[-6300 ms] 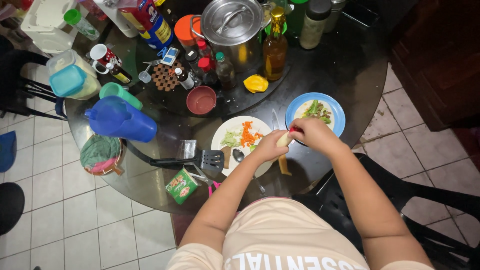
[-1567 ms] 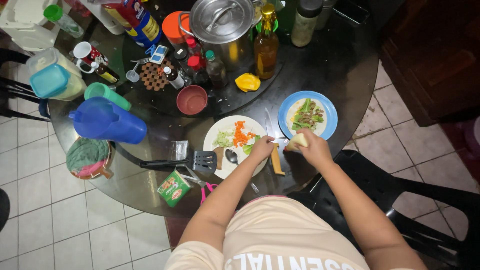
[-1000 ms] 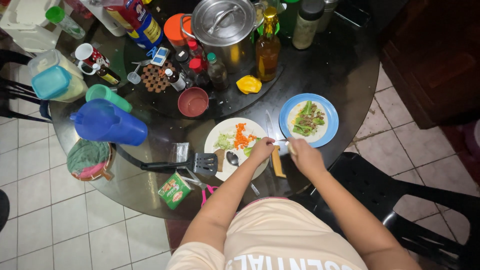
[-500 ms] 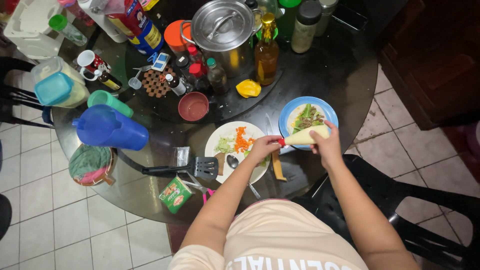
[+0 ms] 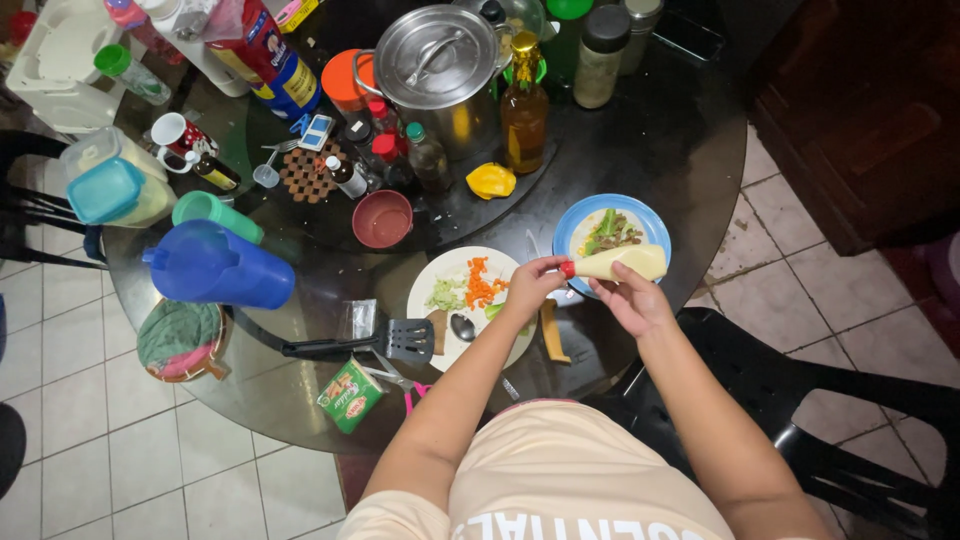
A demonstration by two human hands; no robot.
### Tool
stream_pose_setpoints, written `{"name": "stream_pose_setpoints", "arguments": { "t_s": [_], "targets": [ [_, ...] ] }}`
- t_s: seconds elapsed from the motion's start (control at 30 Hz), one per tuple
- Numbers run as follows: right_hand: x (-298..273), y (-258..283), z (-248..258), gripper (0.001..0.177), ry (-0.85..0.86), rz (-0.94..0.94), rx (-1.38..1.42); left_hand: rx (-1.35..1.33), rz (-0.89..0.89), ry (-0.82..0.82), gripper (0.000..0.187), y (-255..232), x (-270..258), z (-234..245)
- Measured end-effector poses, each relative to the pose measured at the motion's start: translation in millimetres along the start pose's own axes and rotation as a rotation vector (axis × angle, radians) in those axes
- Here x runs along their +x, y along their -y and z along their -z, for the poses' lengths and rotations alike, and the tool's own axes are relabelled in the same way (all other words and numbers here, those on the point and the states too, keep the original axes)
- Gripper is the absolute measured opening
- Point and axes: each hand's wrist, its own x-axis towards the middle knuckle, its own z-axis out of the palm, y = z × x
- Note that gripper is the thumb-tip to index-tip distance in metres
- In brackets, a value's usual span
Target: Assembling a taco by adding various chopped ingredients and sauce onto a tortilla.
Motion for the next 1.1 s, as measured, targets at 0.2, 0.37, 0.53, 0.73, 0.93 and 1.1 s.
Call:
{"name": "stream_pose_setpoints", "arguments": {
  "t_s": [0.2,0.37,0.53,0.73,0.93,1.1],
  "targets": [
    [0.7,6.9,1.3,0.047,0.019,0.036,-0.124,-0.062,0.361,-0.114,0.03,5.5,30.3,0.6],
    [4.7,13.2,-4.8,0.046,0.009,0.075,-0.055,0.528,0.207,-0.063,0.03,-17.3,50.4,-29.2],
    [17.2,20.1,5.3,0.041,-0.017,0.117,-0.005,1.053,-0.073,-0.117,0.029,17.8,80.7,-47.3],
    [16.7,45.5,7.8,0.037,-0.014,0.179,-0.001,1.067,0.013,-0.042,0.024,0.5,92.8,-65.4],
    [12.9,66.7,20.3,0.038,0.014,0.219,0.14,0.449,0.19,0.217,0.029,-7.1,101.7,-64.3],
    [4.4,77.5,1.1,0.044,0.016,0.307,0.264,-0.468,0.463,0.278,0.062,52.0,103.2,-53.7]
  ]
}}
